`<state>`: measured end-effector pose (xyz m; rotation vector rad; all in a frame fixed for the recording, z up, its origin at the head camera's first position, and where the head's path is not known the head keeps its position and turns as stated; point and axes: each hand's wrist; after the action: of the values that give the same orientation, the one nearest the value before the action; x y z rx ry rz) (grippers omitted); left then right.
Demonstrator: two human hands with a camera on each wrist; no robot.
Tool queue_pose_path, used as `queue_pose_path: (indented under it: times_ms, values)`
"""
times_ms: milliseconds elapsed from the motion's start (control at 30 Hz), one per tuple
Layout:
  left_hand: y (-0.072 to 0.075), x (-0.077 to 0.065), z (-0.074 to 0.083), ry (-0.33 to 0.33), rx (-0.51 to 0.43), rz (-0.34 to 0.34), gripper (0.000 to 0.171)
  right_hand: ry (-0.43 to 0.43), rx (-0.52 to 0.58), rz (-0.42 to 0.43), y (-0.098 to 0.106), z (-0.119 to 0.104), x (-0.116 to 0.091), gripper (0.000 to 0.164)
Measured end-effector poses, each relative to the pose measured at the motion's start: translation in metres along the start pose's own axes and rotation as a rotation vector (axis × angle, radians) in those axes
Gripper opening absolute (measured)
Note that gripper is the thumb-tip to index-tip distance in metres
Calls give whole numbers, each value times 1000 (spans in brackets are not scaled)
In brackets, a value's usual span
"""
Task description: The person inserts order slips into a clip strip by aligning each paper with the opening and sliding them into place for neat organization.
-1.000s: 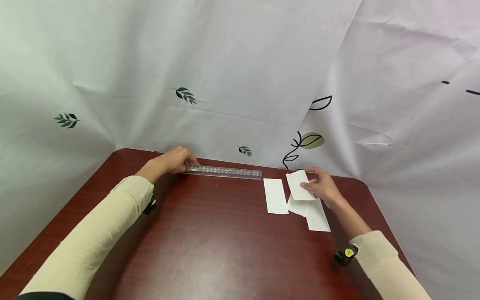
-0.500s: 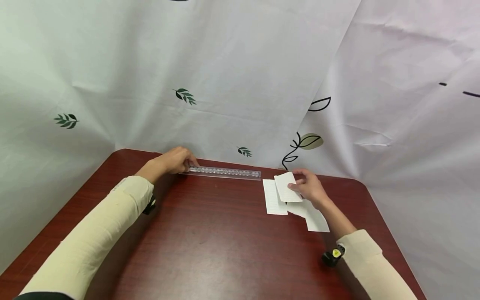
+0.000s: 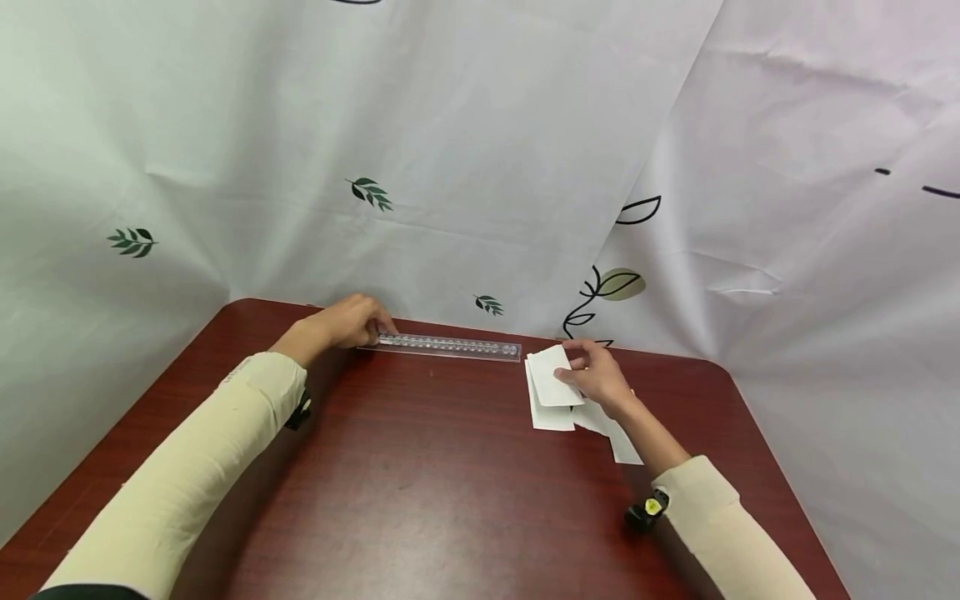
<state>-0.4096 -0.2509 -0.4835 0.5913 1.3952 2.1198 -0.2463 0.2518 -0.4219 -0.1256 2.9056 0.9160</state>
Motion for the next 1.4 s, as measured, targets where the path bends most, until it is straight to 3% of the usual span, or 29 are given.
queue_pose_path:
  times_ms: [867, 1400]
  values:
    - [1, 0, 2, 3, -10, 1, 51, -4, 3, 10, -14, -9, 4, 64]
    - [3, 1, 1, 8, -14, -11, 50, -25, -61, 11, -29, -7, 13, 64]
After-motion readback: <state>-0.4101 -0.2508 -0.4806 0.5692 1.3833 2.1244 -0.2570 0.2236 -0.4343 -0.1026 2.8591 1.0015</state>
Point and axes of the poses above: each hand's wrist, its own x-axis towards the middle knuckle, its own y-axis out of the back of the hand, z = x × y, and after that the axes turned 1 degree about x, right-handed
